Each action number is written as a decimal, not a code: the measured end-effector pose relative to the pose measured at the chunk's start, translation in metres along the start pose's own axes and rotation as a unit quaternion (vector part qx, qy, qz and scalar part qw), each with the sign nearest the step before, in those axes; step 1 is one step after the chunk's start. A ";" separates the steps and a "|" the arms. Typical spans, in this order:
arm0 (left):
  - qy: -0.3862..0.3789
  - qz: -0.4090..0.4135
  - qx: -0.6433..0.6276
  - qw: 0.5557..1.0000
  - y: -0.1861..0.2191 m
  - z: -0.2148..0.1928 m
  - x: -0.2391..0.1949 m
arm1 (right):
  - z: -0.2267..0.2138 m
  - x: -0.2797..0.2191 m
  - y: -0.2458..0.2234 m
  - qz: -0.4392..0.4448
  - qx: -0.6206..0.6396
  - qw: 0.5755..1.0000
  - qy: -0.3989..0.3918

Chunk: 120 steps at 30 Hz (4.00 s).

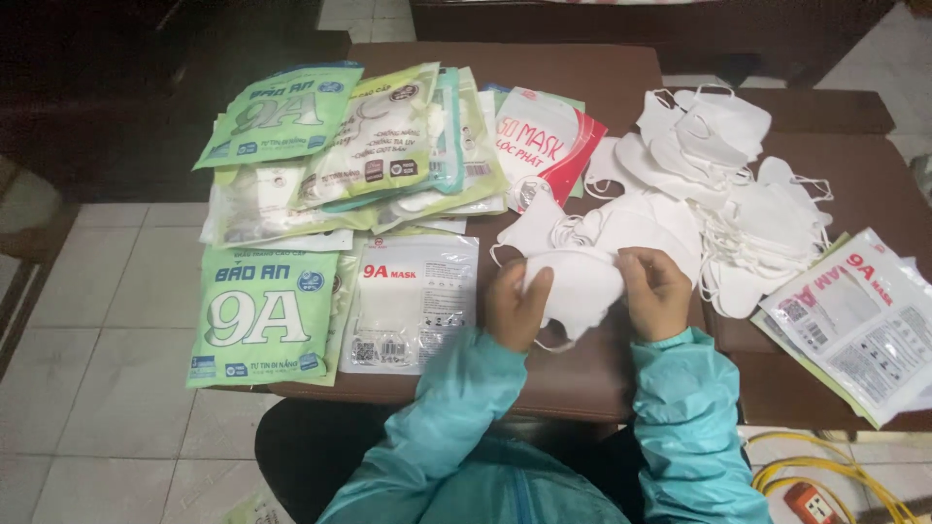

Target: Stacking and organizing individual face masks and packaged mask sets on a table.

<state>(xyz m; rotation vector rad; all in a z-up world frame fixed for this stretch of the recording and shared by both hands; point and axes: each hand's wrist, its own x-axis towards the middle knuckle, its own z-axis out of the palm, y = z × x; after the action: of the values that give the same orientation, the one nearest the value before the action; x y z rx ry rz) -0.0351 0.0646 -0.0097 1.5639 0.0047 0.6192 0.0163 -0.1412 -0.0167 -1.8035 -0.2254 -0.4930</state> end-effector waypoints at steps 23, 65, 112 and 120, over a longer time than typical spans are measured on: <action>-0.002 0.269 -0.085 0.959 0.094 -0.063 -0.026 | 0.197 -0.004 0.008 -0.015 -0.281 0.912 -0.300; -0.164 0.107 0.057 0.979 -0.049 -0.036 -0.017 | -0.064 0.040 0.037 0.118 -0.303 0.946 0.000; -0.389 -0.129 0.466 0.784 -0.050 0.063 0.035 | -0.104 0.094 0.033 0.029 -0.409 0.912 -0.012; -0.398 0.025 0.489 0.775 -0.007 0.024 -0.033 | -0.136 0.129 0.136 0.161 -0.624 0.732 -0.223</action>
<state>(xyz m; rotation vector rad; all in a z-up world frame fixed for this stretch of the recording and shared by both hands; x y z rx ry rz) -0.0517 0.0306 -0.0274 2.7613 -0.4170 -0.1359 0.1565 -0.3233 -0.0489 -3.2121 0.1778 0.1682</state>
